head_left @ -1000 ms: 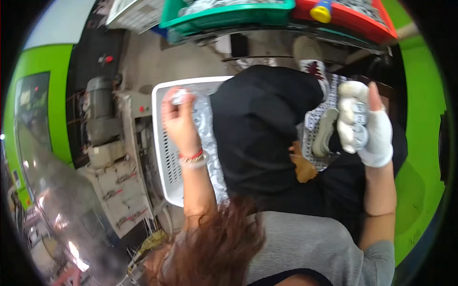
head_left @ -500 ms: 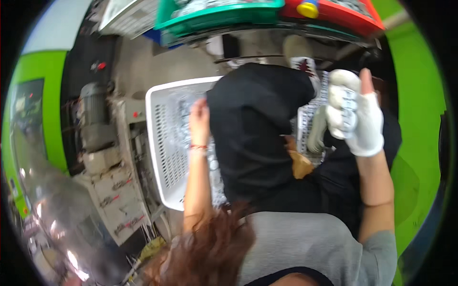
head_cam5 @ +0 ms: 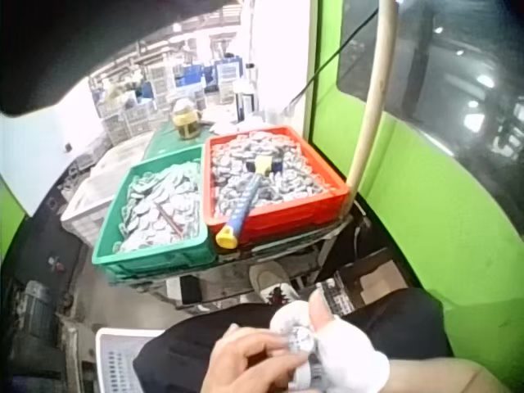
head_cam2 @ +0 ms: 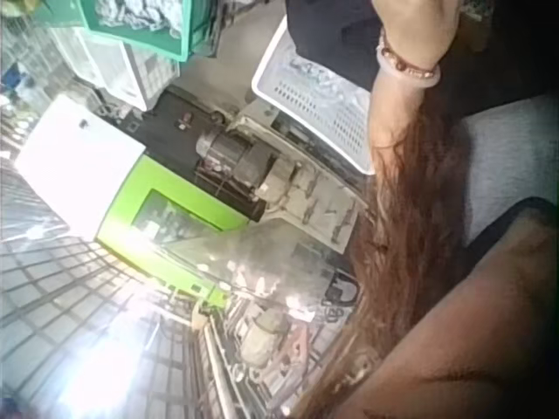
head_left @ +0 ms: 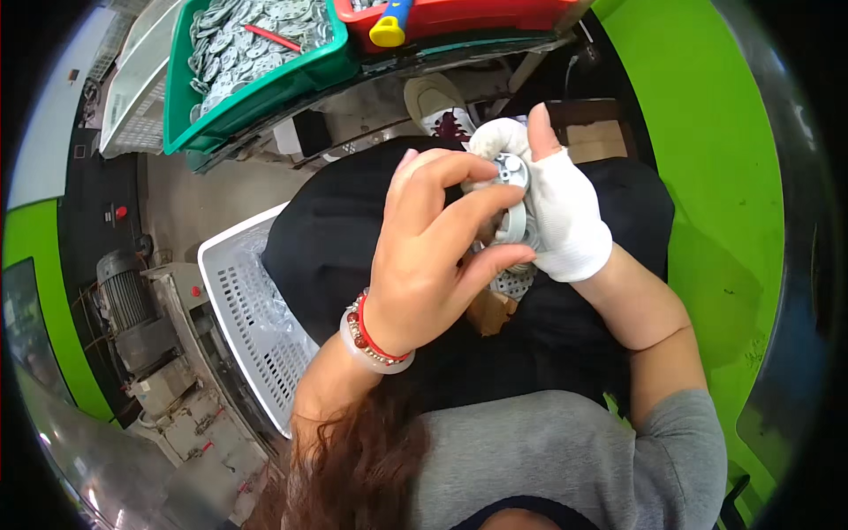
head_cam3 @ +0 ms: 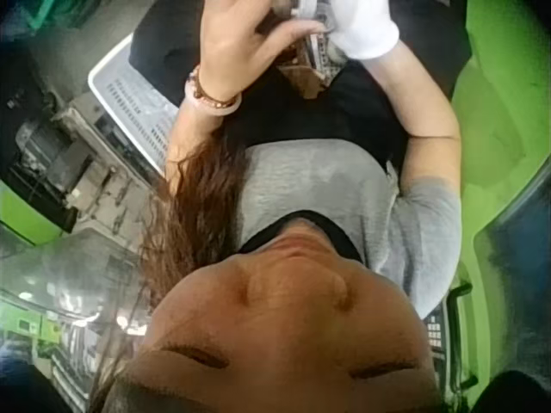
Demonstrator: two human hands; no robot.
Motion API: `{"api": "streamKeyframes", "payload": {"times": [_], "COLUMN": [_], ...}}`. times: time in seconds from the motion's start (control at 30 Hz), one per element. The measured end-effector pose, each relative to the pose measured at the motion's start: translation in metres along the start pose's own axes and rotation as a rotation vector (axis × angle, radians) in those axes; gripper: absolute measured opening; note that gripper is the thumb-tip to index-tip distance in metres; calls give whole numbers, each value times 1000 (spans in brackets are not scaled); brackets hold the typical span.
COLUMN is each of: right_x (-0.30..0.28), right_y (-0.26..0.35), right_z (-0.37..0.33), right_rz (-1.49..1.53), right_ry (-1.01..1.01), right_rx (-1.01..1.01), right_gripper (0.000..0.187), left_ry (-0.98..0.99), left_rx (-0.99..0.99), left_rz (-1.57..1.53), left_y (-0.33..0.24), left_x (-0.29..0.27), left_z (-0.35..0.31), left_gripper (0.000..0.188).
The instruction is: The person fits plastic components together by hand, places them into a basket, loads and unloads pieces from an injection molding machine, and taps the mold using a mallet.
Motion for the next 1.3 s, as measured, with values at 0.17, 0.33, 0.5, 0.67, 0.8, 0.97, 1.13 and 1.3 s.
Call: {"api": "streamKeyframes", "payload": {"times": [0.17,0.33,0.5,0.67,0.8,0.97,1.13,1.3], "right_x": [-5,7,7,10,5,4,11,15], "right_y": [1,9,4,4,5,3,2,16], "right_z": [1,-10,-11,-10,-7,-6,-12,-15], "right_rz": [-139,-214,17,-122,-160,-381,-458,-641], "right_ry": [12,4,154,89,138,142,154,113], "right_rx": [23,133,178,98,76,-44,-55,-12], "right_gripper": [45,53,66,79,83,87,86,56], "left_ry": [-88,-192,-389,-65,-89,1,-110,-263], "left_rx": [-30,-59,-542,-153,-189,-236,-94,44], "left_rz": [-70,-136,-636,-53,25,65,220,299], "left_y": [4,7,12,2,2,5,9,12], "left_x": [0,-3,-9,-10,-4,-5,-8,-13], "left_z": [1,-5,-11,-3,-4,-2,-9,-8], "left_gripper": [43,44,18,37,45,46,42,39]}}
Point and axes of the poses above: each hand's wrist, its own z-axis towards the middle knuckle, its own x-axis out of the palm, y = z × x, the point moved 1 cm from there along z, towards the middle knuckle, and after that the axes turned 10 degrees about -y, right-handed, at the moved point
